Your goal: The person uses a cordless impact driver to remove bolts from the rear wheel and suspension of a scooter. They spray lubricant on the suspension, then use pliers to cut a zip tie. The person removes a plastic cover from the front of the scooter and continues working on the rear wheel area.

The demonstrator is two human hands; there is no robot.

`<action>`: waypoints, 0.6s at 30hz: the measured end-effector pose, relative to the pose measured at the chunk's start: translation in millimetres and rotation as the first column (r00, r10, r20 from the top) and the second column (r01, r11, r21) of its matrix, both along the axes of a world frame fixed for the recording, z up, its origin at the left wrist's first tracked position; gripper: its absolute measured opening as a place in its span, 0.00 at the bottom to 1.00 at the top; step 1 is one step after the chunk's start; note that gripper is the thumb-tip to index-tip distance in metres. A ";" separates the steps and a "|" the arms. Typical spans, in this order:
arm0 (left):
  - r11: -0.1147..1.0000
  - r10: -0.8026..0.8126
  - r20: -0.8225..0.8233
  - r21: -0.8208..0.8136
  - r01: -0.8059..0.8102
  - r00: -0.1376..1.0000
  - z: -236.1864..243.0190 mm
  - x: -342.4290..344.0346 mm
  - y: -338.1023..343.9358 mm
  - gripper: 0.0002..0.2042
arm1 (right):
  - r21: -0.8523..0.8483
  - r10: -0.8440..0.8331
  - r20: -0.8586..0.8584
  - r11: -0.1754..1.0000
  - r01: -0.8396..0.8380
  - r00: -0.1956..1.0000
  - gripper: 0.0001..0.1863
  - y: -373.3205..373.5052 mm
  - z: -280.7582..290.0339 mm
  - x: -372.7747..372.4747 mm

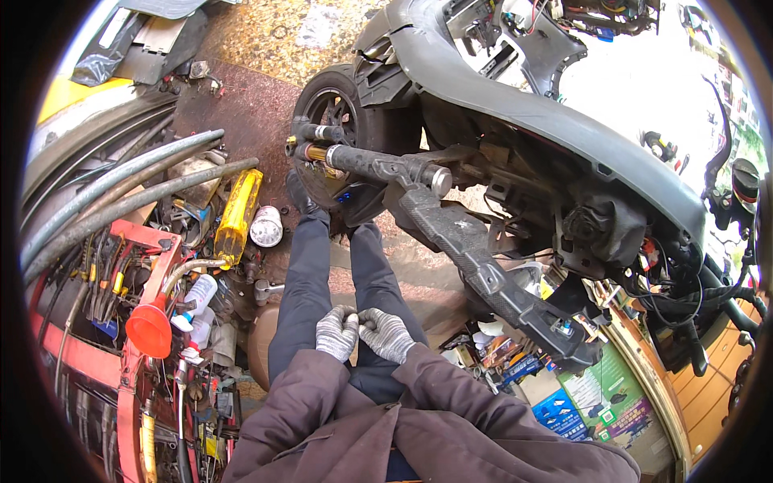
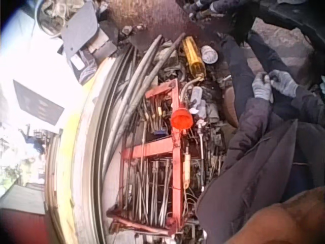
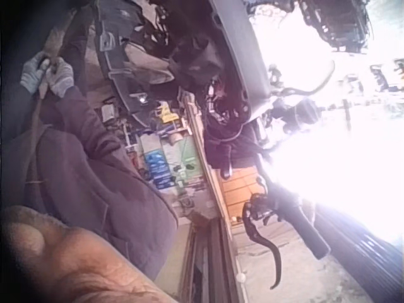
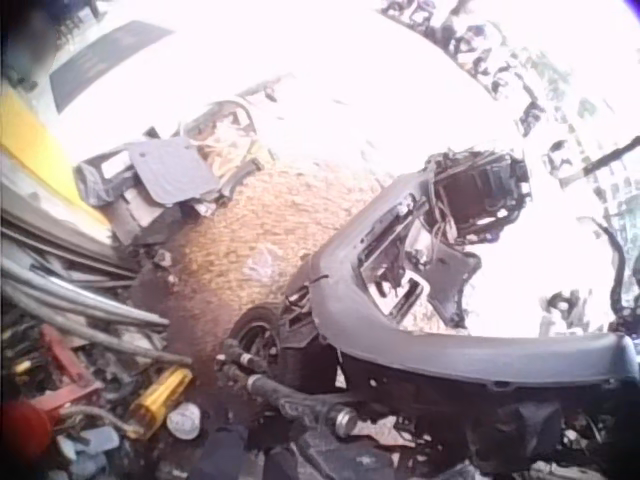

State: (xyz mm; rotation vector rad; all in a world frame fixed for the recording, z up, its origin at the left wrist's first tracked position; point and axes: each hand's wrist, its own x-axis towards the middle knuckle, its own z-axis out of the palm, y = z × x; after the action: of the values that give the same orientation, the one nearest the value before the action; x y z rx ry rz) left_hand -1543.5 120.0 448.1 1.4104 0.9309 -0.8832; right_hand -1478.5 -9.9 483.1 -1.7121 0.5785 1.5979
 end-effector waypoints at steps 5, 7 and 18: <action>0.999 -0.027 0.011 0.025 0.026 1.000 0.9 3.9 0.1 0.07 | 0.011 -0.012 -0.010 1.000 0.012 1.000 0.15 -1.0 -2.7 2.0; 0.999 -0.030 0.012 0.023 0.029 0.999 1.6 6.3 0.0 0.07 | 0.009 0.019 -0.020 1.000 -0.018 1.000 0.15 -1.1 -2.5 5.1; 0.999 -0.027 -0.002 0.020 0.027 1.000 8.7 22.4 -1.5 0.05 | 0.025 -0.022 -0.025 0.999 0.023 0.999 0.15 -12.9 -18.1 -13.6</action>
State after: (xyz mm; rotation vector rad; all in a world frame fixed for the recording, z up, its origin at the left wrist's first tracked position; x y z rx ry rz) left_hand -1521.1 118.4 456.8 1.4423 0.9260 -0.8971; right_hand -1492.1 -22.9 465.0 -1.6639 0.5859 1.6062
